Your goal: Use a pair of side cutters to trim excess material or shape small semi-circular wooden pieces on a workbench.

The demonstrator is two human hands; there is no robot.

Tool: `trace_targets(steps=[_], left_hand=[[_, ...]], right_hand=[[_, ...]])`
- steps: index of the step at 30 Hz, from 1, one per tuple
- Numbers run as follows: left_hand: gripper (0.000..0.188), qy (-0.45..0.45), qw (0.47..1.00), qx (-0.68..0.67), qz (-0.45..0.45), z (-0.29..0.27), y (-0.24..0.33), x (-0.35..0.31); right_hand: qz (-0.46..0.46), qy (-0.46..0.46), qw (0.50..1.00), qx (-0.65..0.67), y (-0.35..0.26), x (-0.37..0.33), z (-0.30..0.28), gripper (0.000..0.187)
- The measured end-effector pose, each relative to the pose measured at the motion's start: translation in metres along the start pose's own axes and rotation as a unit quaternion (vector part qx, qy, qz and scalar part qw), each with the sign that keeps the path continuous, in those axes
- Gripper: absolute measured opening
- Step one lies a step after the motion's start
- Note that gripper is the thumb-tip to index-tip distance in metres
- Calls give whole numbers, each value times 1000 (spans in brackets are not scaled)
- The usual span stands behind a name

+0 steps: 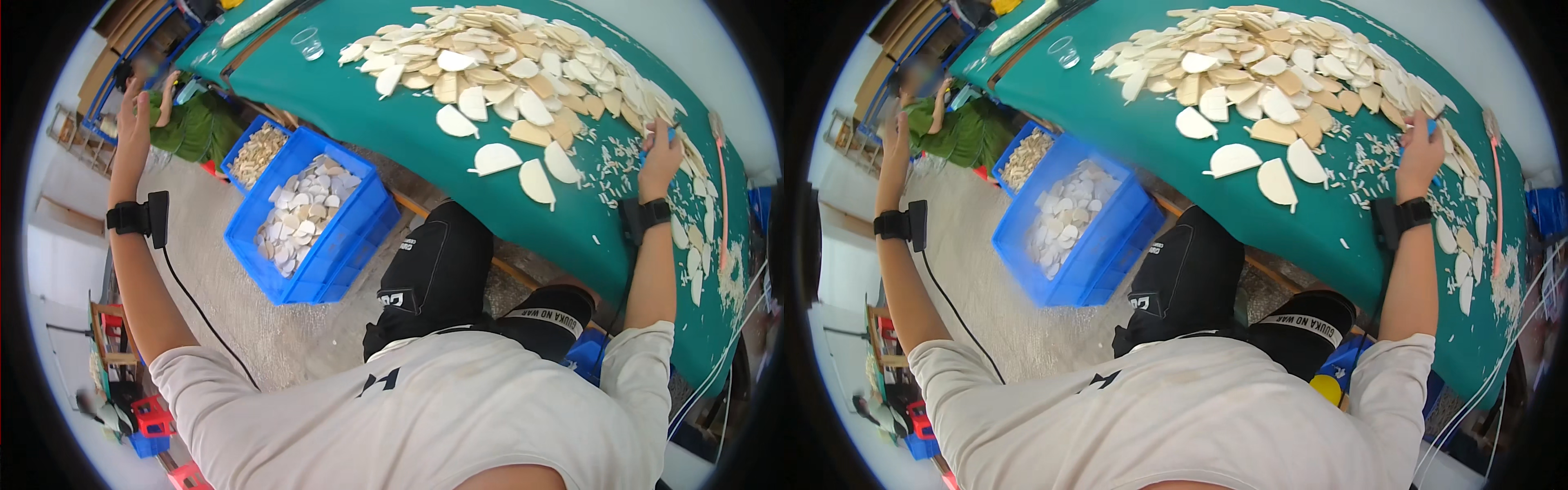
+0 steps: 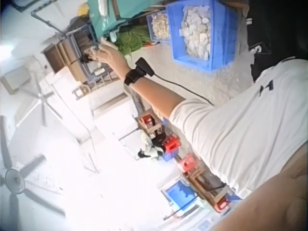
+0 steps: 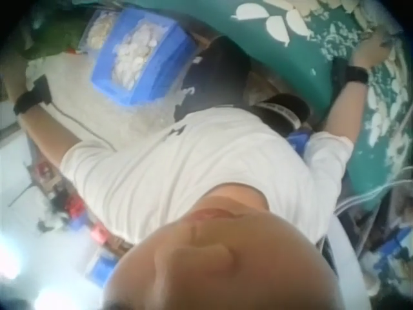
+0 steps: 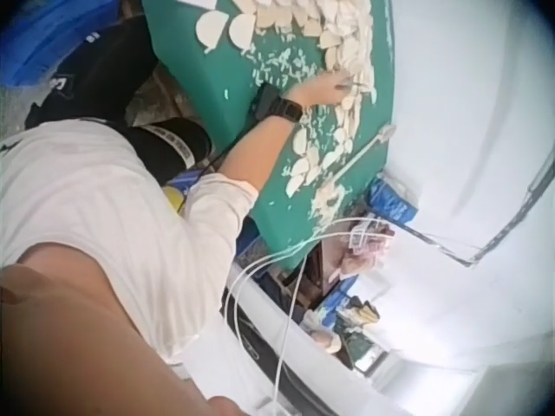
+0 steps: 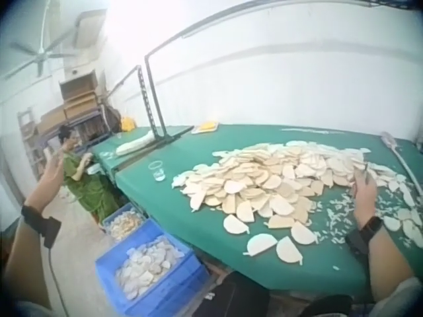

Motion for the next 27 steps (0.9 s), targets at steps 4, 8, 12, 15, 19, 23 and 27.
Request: trace_targets(steps=[4,8,12,15,19,23,27], left_hand=[[61,-56,995,-10,82,55,9,39],[51,-123,979,-138,87,125,68,73],[42,-108,970,-141,166,213,116,93],[40,-64,969,-125,204,283,166,80],[52,-274,932,-140,194,356,330,40],[60,-346,895,-160,233,334,471,17],[62,-401,879,-39,256,358,490,0]], right_hand=[[-7,4,997,-74,-1,-8,12,34],[-33,-53,984,-164,-11,-21,35,35],[-68,-82,982,-154,-31,-37,56,31],[-74,-99,979,-163,-47,-47,63,30],[-77,-77,980,-165,-45,-45,47,26],[-58,-84,976,-192,-41,-41,45,27],[-73,-116,971,-196,-39,-42,60,27]])
Point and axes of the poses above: each hand's wrist, its own x-axis towards the middle knuckle, its own z-axis out of the palm, y = z × x, the point moved 8 cm from there along x, towards the middle knuckle, and after that the axes turned 6 degrees about x, right-handed, at the moved point
